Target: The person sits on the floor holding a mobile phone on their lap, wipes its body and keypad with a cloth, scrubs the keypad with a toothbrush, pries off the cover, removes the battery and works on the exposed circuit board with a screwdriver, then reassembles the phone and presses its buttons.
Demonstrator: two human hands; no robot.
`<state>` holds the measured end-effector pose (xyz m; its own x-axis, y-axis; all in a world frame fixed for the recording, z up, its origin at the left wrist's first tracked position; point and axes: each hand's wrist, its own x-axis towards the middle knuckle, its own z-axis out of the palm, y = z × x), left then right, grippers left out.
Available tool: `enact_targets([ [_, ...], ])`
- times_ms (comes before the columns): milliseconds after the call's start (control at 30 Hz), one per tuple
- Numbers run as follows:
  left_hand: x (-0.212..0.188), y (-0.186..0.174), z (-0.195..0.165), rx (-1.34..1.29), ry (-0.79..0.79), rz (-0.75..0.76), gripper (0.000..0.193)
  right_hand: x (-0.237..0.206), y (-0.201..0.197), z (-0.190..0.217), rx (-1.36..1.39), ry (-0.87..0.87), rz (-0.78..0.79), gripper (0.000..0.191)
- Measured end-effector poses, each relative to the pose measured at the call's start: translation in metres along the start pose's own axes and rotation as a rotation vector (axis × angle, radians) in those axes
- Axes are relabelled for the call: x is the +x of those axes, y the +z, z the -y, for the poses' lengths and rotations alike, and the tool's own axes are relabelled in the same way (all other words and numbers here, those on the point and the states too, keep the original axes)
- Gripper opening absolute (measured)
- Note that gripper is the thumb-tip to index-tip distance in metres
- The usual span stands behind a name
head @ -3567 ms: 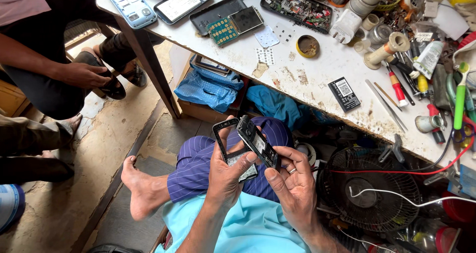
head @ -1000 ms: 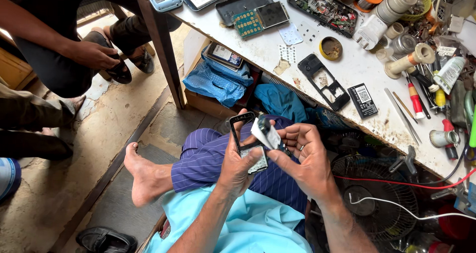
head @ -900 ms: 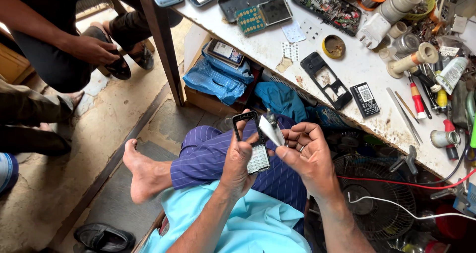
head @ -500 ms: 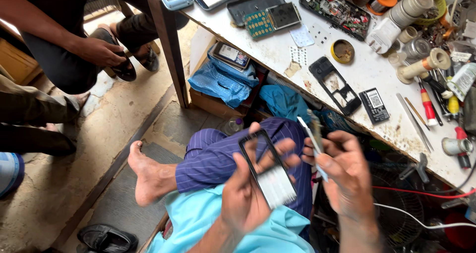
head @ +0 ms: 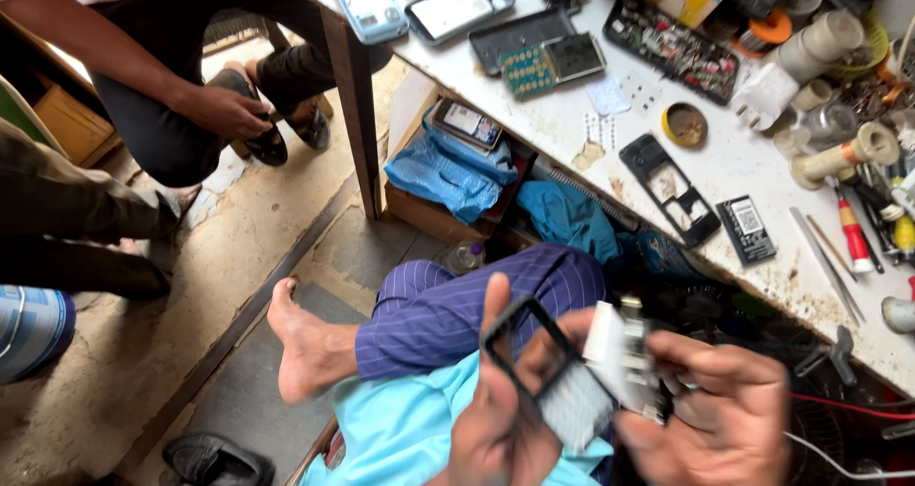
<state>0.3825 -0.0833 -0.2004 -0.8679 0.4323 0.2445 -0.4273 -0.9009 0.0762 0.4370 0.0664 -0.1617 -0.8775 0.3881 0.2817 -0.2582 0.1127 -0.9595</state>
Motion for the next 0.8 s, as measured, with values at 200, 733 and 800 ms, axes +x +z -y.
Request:
enact_targets([
  [200, 0.004, -0.024, 0.005, -0.085, 0.049, -0.033, 0.066, 0.005, 0.042, -0.010, -0.488, -0.143, 0.137, 0.066],
  [733, 0.008, -0.043, 0.006, -0.031, 0.033, -0.041, 0.063, 0.017, 0.051, -0.007, -0.746, -0.106, 0.210, 0.061],
  [800, 0.008, -0.043, 0.006, -0.037, 0.032, -0.043, 0.063, 0.017, 0.051, -0.007, -0.761, -0.101, 0.213, 0.062],
])
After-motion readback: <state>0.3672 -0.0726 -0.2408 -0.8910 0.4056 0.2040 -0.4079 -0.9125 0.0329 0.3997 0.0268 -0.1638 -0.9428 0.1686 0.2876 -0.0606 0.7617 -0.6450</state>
